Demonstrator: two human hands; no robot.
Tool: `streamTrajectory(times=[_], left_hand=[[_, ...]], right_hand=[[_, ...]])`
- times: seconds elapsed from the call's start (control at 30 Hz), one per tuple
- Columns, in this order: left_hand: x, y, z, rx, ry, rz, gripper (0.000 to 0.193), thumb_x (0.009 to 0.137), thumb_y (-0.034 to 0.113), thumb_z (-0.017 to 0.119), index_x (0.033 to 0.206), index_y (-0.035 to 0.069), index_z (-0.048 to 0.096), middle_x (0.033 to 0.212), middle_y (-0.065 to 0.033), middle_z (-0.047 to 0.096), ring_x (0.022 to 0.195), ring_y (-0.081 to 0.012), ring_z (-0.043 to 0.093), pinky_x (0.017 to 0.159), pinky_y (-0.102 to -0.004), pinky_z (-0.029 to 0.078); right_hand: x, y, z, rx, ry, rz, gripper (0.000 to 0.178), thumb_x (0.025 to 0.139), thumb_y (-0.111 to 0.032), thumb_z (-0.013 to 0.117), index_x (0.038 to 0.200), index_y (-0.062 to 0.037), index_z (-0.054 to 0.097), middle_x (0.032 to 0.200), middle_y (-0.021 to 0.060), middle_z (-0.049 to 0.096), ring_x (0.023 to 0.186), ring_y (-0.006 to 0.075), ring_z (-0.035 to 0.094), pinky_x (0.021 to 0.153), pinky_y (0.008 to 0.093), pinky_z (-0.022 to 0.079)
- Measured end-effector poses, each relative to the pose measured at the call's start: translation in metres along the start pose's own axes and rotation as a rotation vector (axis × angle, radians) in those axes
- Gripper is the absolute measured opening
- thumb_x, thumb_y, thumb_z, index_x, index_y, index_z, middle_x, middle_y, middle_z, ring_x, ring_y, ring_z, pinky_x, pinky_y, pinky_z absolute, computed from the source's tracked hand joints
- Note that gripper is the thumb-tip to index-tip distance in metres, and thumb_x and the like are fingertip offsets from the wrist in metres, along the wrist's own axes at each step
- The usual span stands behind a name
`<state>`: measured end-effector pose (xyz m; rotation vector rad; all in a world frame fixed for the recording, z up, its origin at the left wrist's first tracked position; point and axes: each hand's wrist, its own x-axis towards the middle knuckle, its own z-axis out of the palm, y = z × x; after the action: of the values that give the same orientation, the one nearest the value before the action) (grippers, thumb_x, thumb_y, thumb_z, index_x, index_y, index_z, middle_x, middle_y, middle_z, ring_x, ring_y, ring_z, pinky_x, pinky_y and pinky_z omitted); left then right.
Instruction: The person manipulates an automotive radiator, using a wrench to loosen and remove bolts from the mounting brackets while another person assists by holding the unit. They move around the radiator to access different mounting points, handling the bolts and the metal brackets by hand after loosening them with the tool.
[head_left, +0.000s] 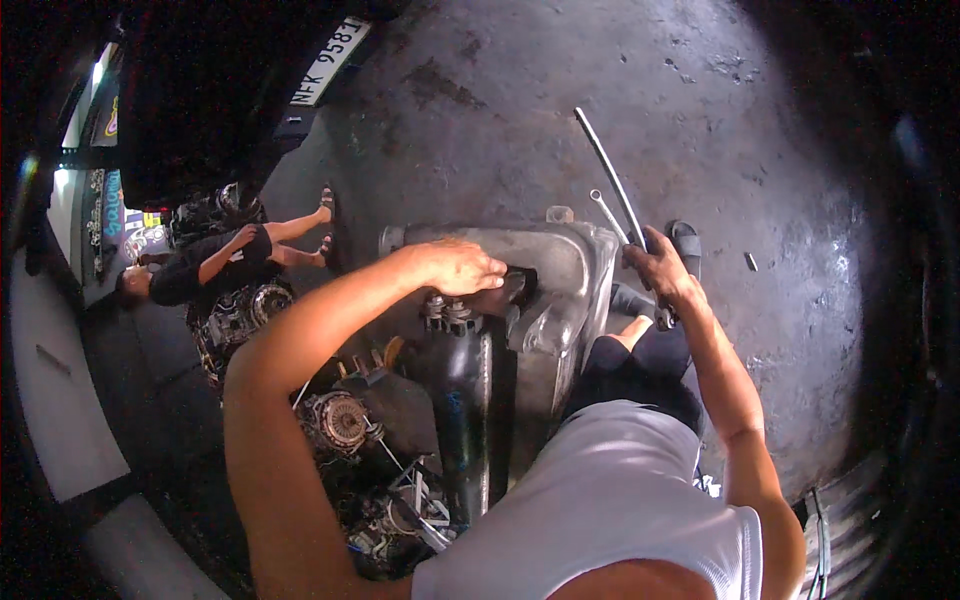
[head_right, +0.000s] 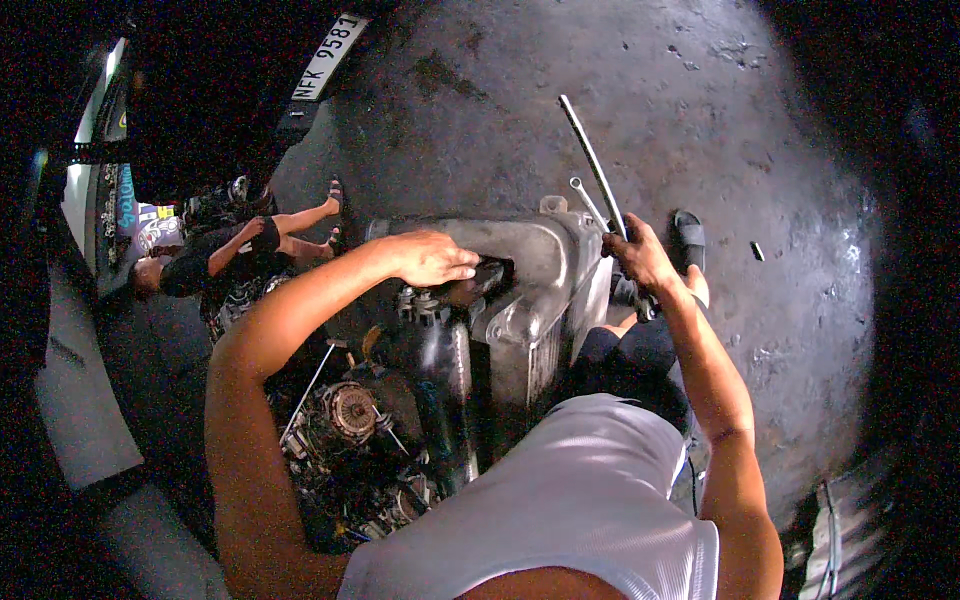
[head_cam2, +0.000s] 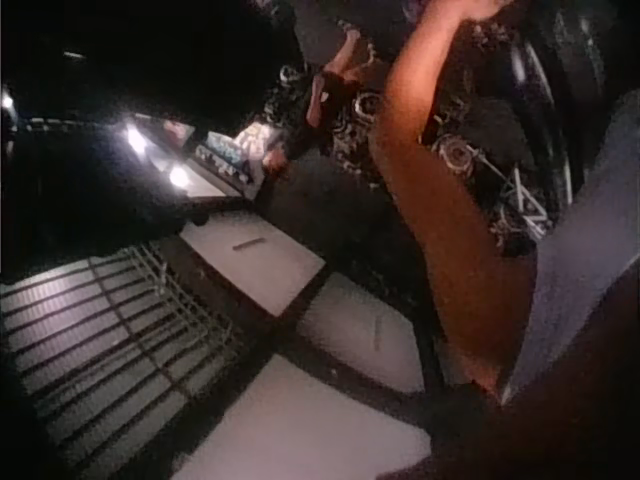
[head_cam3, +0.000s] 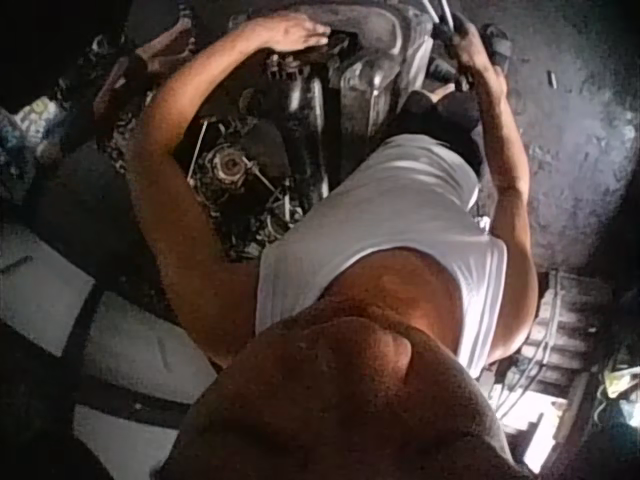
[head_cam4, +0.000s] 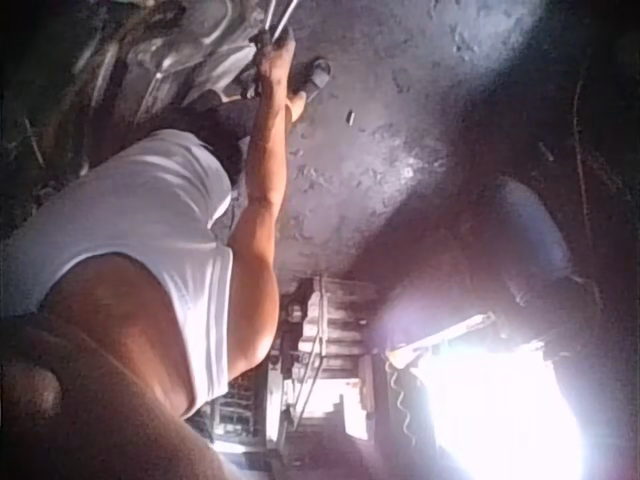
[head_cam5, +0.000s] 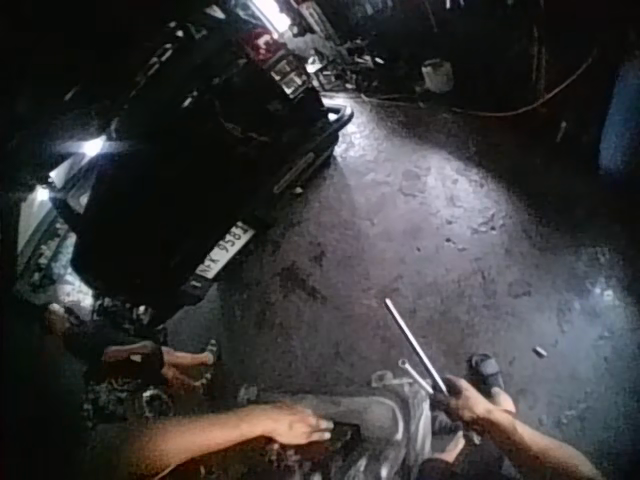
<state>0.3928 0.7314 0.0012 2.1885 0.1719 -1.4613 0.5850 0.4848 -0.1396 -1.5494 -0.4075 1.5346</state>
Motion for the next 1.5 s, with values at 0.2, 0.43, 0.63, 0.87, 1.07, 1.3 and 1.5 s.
streamTrajectory(times=[0.2, 0.43, 0.63, 0.87, 1.07, 1.3, 1.5], left_hand=[[0.012, -0.01, 0.02, -0.117, 0.137, 0.005, 0.04, 0.091, 0.035, 0.046, 0.079, 0.001, 0.064, 0.076, -0.0218, 0.062, 0.072, -0.0401, 0.06, 0.069, -0.0463, 0.047], [0.0, 0.015, -0.004, 0.144, 0.085, -0.101, 0.041, 0.09, 0.044, 0.046, 0.09, 0.008, 0.066, 0.084, -0.0182, 0.065, 0.081, -0.0368, 0.062, 0.07, -0.0482, 0.048], [0.002, -0.012, 0.013, 0.034, 0.09, 0.133, 0.044, 0.094, 0.04, 0.041, 0.12, 0.007, 0.056, 0.105, -0.0195, 0.062, 0.102, -0.0384, 0.056, 0.086, -0.044, 0.045], [0.007, -0.001, 0.009, -0.066, 0.057, 0.021, 0.044, 0.093, 0.037, 0.044, 0.085, -0.003, 0.062, 0.091, -0.0248, 0.062, 0.089, -0.0397, 0.059, 0.078, -0.0464, 0.045], [0.018, -0.005, 0.018, 0.003, 0.102, -0.153, 0.049, 0.088, 0.044, 0.05, 0.081, -0.003, 0.064, 0.084, -0.0228, 0.063, 0.084, -0.0378, 0.061, 0.074, -0.0448, 0.048], [-0.009, -0.043, 0.019, -0.225, 0.086, 0.008, 0.033, 0.092, 0.035, 0.051, 0.106, 0.005, 0.054, 0.095, -0.017, 0.061, 0.089, -0.0309, 0.059, 0.078, -0.0396, 0.045], [-0.022, -0.043, 0.012, -0.213, 0.08, 0.014, 0.025, 0.086, 0.025, 0.059, 0.097, 0.003, 0.059, 0.091, -0.0168, 0.063, 0.092, -0.0316, 0.061, 0.079, -0.0418, 0.046]], right_hand=[[-0.006, 0.004, -0.005, -0.016, 0.031, -0.005, 0.025, 0.086, -0.016, 0.059, 0.1, 0.0031, 0.052, 0.084, 0.0092, 0.062, 0.076, 0.0156, 0.056, 0.07, 0.0284, 0.044], [-0.007, 0.018, -0.01, 0.024, 0.082, 0.006, 0.026, 0.086, -0.017, 0.061, 0.1, 0.0028, 0.053, 0.083, 0.0084, 0.061, 0.074, 0.0145, 0.054, 0.066, 0.0286, 0.043], [-0.017, 0.009, -0.014, -0.006, 0.054, 0.08, 0.027, 0.087, -0.017, 0.06, 0.103, 0.0029, 0.053, 0.084, 0.0077, 0.061, 0.074, 0.0146, 0.054, 0.067, 0.0287, 0.044], [-0.024, 0.019, -0.019, -0.152, 0.188, 0.104, 0.036, 0.084, -0.017, 0.061, 0.111, 0.0044, 0.052, 0.086, 0.0091, 0.062, 0.074, 0.0151, 0.057, 0.067, 0.0281, 0.046], [-0.018, 0.048, -0.025, -0.072, 0.203, 0.128, 0.04, 0.083, -0.016, 0.06, 0.116, 0.0047, 0.05, 0.087, 0.0112, 0.065, 0.073, 0.016, 0.06, 0.066, 0.0274, 0.046], [-0.008, 0.088, -0.031, -0.153, 0.208, 0.085, 0.017, 0.085, -0.016, 0.056, 0.094, -0.0033, 0.05, 0.07, 0.005, 0.058, 0.05, 0.0094, 0.046, 0.043, 0.026, 0.038], [-0.012, 0.081, -0.03, -0.166, 0.126, 0.086, 0.016, 0.084, -0.014, 0.057, 0.095, -0.0035, 0.05, 0.07, 0.0047, 0.057, 0.049, 0.0095, 0.046, 0.041, 0.0266, 0.037]])
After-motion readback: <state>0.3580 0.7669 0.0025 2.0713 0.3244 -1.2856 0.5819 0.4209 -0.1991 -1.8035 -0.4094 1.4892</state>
